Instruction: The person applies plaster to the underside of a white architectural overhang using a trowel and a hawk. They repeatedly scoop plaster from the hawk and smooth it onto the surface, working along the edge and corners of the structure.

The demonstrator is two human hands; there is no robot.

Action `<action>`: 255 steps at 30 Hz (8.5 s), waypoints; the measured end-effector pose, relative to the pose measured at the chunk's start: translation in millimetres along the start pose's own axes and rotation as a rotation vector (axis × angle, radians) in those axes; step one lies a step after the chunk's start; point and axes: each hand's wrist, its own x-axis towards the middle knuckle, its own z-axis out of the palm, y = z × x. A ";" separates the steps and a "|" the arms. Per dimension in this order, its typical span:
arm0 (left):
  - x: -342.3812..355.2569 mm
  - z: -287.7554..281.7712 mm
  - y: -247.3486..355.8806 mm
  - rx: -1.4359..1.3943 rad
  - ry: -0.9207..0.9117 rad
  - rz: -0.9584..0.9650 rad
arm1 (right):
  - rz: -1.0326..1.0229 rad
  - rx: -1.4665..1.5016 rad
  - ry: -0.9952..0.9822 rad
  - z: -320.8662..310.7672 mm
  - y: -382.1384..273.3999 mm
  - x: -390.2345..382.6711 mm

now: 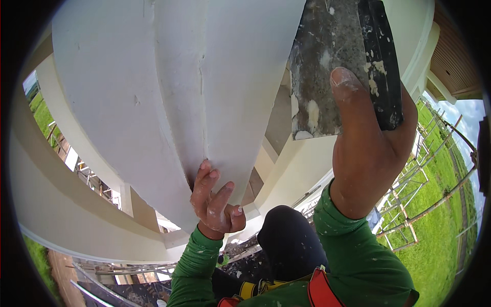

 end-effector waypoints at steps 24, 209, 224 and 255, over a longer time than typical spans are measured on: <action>3.5 17.5 -10.2 -0.120 0.282 0.068 | 0.124 -0.046 -0.492 33.4 173.6 -140.5; -32.7 -88.6 -26.7 0.333 0.354 -0.765 | -0.380 0.170 -0.503 88.4 146.9 -205.8; -31.5 -86.8 -22.9 0.414 0.330 -0.784 | -0.534 -0.217 -0.778 63.7 164.0 -232.4; -65.7 115.1 137.0 -0.141 0.128 -0.896 | -0.575 -0.023 -0.204 -60.7 226.0 -181.0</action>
